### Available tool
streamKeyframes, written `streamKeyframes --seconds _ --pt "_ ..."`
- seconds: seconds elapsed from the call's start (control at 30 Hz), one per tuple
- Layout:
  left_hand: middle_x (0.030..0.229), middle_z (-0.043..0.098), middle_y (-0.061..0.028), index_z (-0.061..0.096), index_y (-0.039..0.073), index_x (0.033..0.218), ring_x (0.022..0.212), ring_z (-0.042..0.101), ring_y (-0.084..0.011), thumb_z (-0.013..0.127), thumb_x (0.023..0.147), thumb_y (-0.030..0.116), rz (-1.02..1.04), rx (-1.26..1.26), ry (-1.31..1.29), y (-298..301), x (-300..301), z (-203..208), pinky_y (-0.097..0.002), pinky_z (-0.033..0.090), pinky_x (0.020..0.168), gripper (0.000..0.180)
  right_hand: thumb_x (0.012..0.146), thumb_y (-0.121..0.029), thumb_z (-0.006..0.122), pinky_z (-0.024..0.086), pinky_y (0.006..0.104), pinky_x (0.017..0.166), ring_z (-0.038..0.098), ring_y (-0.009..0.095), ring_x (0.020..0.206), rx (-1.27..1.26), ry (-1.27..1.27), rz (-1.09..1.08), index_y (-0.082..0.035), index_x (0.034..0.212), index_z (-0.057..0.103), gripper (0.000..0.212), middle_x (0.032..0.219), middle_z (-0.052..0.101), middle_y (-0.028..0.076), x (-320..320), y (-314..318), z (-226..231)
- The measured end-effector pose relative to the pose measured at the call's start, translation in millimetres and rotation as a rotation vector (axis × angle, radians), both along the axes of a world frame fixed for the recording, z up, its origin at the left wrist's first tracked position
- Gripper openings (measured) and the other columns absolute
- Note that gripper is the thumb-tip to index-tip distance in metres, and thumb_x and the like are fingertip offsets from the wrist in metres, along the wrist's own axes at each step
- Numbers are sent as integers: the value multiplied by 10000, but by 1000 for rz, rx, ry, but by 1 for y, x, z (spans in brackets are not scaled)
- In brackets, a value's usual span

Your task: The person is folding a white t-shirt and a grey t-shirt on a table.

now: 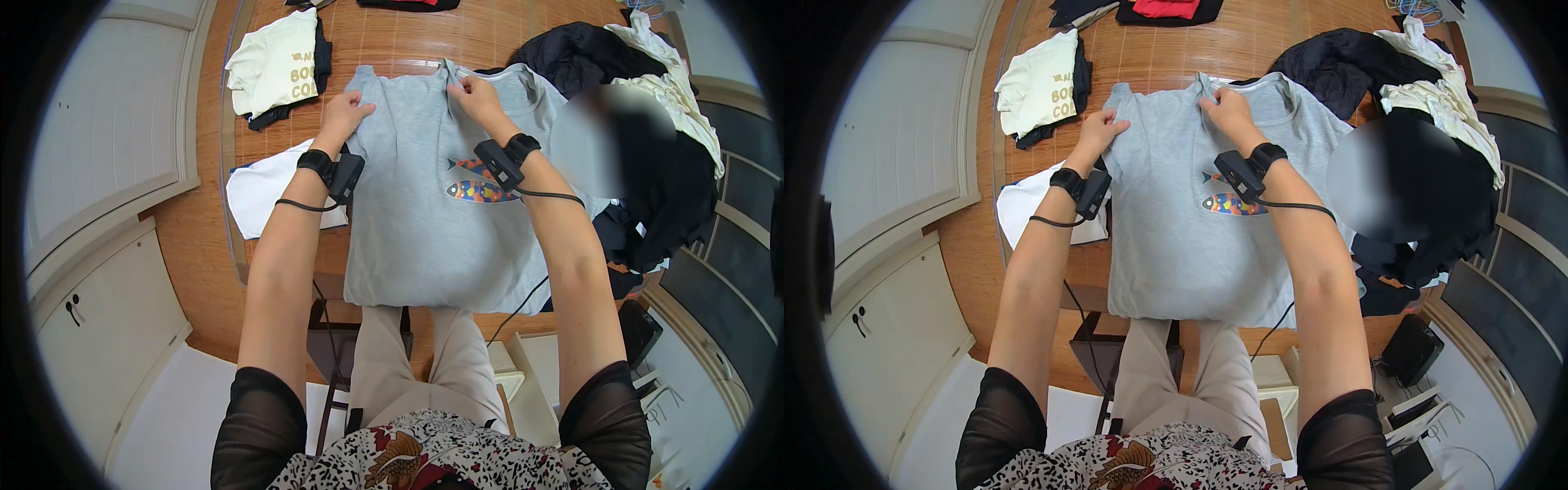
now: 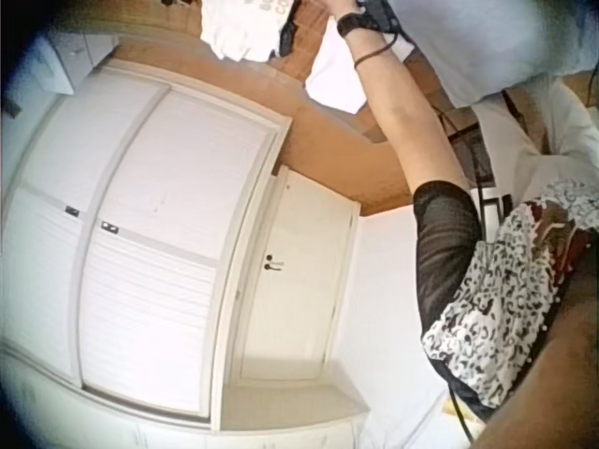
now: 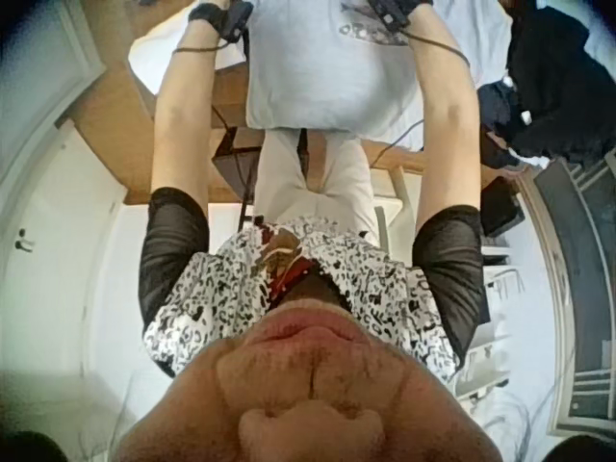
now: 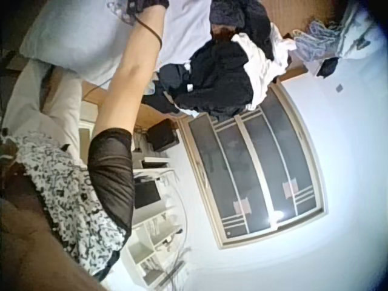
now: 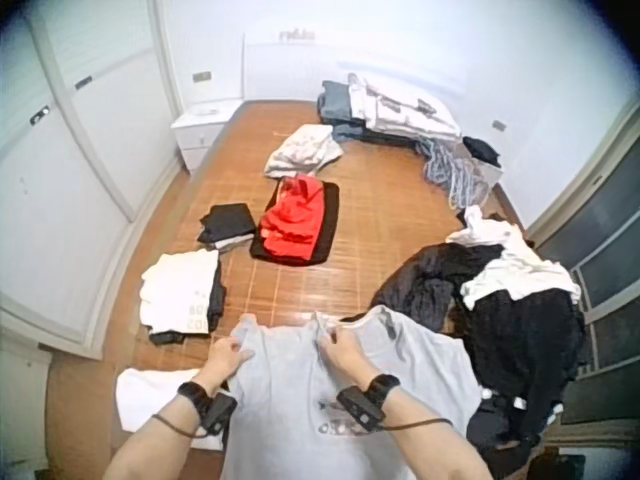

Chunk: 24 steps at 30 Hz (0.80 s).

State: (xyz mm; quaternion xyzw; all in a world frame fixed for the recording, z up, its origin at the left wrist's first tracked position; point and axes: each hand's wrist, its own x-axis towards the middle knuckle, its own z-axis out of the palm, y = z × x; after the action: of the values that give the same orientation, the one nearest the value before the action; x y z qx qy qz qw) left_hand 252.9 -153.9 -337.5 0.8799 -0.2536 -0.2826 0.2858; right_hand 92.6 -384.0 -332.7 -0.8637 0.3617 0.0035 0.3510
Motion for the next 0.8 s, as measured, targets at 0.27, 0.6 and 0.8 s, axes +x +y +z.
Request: streamKeyframes --seconds 0.27,0.6,0.8 --pt "758 550 -8 585 21 726 708 494 -103 696 760 111 137 -553 266 15 13 32 -256 407 663 146 811 -445 653 461 308 638 599 165 664 506 9 -11 6 754 688 456 720 660 100 19 -6 -5" --pt "1097 624 -131 540 -79 1169 1021 589 -186 551 836 30 386 -932 1068 45 15 64 -305 430 954 351 938 -286 539 444 284 827 588 155 890 998 -372 -281 -20 1066 636 311 1011 649 58 12 -28 5" --pt "1169 580 -134 570 -70 1137 1039 558 -183 585 797 25 330 -1040 1162 38 14 65 -301 421 939 353 956 -270 500 425 303 910 566 166 1002 1083 -426 -334 -20 1132 599 322 1104 627 70 11 -24 6"
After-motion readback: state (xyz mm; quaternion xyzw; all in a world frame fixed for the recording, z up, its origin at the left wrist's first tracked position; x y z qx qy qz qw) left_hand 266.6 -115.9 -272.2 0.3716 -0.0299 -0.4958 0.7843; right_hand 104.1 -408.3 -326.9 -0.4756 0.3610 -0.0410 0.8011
